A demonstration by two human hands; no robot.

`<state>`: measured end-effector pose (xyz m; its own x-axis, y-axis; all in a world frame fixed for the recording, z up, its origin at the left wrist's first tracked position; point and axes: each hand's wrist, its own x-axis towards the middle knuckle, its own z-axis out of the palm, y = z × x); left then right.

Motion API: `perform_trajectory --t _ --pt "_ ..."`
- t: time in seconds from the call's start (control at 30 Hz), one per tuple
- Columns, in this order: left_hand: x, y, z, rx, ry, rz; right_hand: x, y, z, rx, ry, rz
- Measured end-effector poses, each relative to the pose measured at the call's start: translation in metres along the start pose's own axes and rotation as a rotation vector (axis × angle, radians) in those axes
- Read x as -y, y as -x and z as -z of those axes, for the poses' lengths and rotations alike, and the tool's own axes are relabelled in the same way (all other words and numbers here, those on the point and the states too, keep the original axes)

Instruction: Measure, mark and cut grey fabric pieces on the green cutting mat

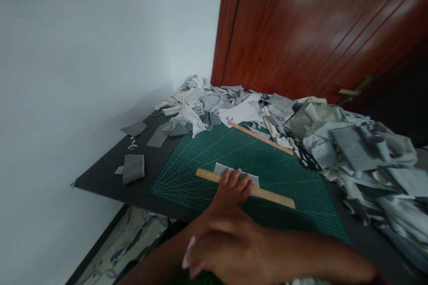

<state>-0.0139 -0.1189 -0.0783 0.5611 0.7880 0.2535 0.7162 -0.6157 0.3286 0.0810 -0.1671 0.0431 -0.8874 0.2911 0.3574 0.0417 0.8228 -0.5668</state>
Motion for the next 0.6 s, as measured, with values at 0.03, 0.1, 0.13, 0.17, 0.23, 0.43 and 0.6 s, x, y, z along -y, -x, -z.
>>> perform_trajectory --t 0.03,0.1,0.13,0.17,0.23,0.43,0.6 --pt "-0.001 0.000 0.003 0.033 0.018 0.027 -0.006 -0.013 0.011 -0.039 -0.002 -0.029" --pt "-0.005 0.003 0.012 0.049 0.036 0.029 -0.024 -0.038 0.035 -0.140 -0.065 -0.185" --pt "-0.009 0.005 0.017 0.046 0.040 0.028 -0.036 -0.047 0.046 -0.178 -0.068 -0.218" --pt "-0.012 0.007 0.022 0.040 0.050 0.030 -0.050 -0.053 0.056 -0.207 -0.063 -0.241" --pt "-0.018 0.011 0.031 0.032 0.074 0.024 -0.080 -0.055 0.068 -0.214 -0.057 -0.355" --pt "-0.023 0.010 0.040 0.077 0.075 0.045 -0.146 -0.025 0.060 -0.129 0.008 -0.445" --pt "-0.023 0.008 0.040 0.092 0.088 0.037 -0.161 -0.022 0.051 -0.115 0.111 -0.380"
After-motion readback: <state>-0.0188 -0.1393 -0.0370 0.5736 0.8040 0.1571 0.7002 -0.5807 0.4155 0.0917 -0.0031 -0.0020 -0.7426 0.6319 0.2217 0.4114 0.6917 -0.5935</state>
